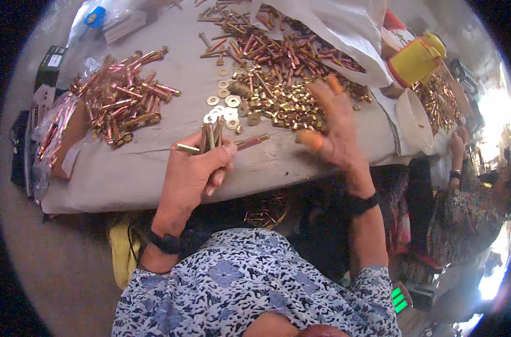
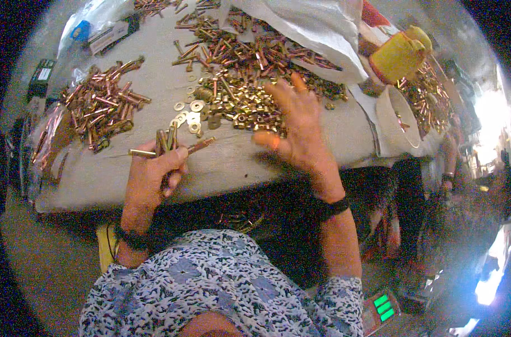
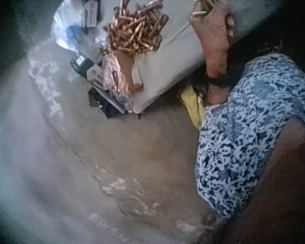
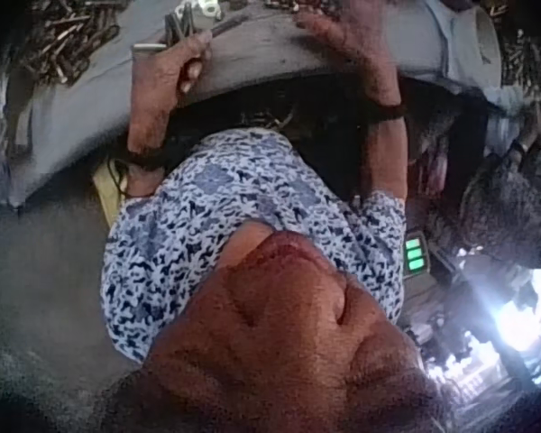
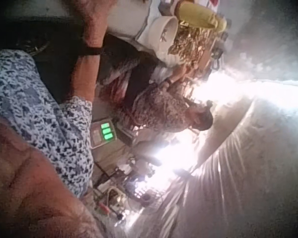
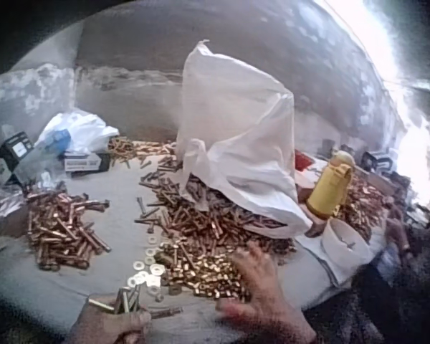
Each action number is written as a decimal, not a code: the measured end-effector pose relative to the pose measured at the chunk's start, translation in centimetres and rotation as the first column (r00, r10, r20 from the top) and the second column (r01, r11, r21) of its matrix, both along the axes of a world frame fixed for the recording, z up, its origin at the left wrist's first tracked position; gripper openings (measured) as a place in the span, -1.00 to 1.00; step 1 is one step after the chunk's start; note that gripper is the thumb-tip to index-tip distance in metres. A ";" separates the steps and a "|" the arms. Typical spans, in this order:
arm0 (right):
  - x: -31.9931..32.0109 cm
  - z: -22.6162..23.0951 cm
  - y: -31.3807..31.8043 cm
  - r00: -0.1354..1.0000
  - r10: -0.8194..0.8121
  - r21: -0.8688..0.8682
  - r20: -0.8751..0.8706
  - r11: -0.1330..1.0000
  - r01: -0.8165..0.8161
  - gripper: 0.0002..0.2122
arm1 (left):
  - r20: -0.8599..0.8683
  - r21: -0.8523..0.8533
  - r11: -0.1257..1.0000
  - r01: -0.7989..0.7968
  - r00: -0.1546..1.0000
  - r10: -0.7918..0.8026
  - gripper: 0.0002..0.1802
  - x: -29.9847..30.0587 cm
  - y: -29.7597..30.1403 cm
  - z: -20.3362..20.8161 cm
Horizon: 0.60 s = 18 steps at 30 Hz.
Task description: Manually placing washers onto metal screws and sorting them at a workbench.
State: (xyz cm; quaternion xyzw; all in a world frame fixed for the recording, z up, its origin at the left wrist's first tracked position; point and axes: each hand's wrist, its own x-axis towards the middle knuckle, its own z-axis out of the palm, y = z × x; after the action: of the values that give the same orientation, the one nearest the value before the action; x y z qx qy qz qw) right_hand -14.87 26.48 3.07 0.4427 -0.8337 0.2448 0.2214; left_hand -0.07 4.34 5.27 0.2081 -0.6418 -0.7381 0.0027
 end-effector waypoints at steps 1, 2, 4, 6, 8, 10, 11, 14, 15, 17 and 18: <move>0.6 -0.1 -0.3 1.000 -0.014 0.068 0.013 0.998 0.013 -0.30 | 0.005 0.011 1.000 -0.017 1.000 0.017 -0.86 0.0 -0.2 0.1; 1.1 -0.3 -0.7 0.999 -0.027 0.136 0.024 0.990 0.023 -0.27 | -0.002 0.004 0.999 -0.049 0.999 0.049 -0.86 0.1 -0.5 0.2; 1.0 -0.7 -1.3 0.998 -0.068 0.211 0.014 0.975 0.064 -0.25 | -0.017 -0.008 0.994 -0.110 0.994 0.110 -0.87 0.3 -1.3 0.2; -0.3 -1.0 -1.7 0.992 -0.123 0.223 -0.029 0.967 0.127 -0.26 | -0.023 0.012 0.988 -0.157 0.987 0.157 -0.86 0.5 -2.0 0.1; -1.2 -0.9 -2.2 0.987 -0.113 0.161 -0.112 0.978 0.130 -0.30 | -0.048 0.031 0.983 -0.178 0.983 0.180 -0.85 0.7 -2.6 -0.3; -2.3 -1.0 -2.6 0.973 -0.141 0.114 -0.183 0.980 0.163 -0.33 | -0.045 0.011 0.984 -0.180 0.983 0.181 -0.85 1.0 -2.8 -0.1; -2.3 -0.9 -3.0 0.947 -0.205 0.035 -0.249 0.975 0.220 -0.43 | -0.043 0.002 0.984 -0.179 0.983 0.179 -0.85 1.1 -2.8 0.0; -2.0 -0.7 -3.6 0.930 -0.230 -0.075 -0.286 0.973 0.218 -0.56 | -0.042 -0.005 0.983 -0.186 0.982 0.185 -0.83 1.2 -2.7 -0.2; -0.8 -0.2 -4.7 0.935 -0.184 -0.146 -0.303 0.978 0.146 -0.67 | -0.054 0.008 0.981 -0.192 0.980 0.192 -0.82 1.4 -2.8 -0.2; 0.3 -0.7 -5.7 0.943 -0.079 -0.126 -0.324 0.991 0.040 -0.70 | -0.074 0.038 0.983 -0.180 0.980 0.182 -0.81 1.3 -2.8 -0.3; 1.0 -1.0 -6.2 0.943 -0.027 -0.114 -0.333 0.993 -0.012 -0.71 | -0.066 0.028 0.984 -0.177 0.982 0.179 -0.81 1.3 -2.8 -0.2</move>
State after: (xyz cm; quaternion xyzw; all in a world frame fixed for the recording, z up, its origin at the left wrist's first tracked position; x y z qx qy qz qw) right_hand -13.92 20.23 2.10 0.4612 -0.7705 0.2126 0.3854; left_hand 1.18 1.57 5.08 0.2393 -0.6120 -0.7486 0.0884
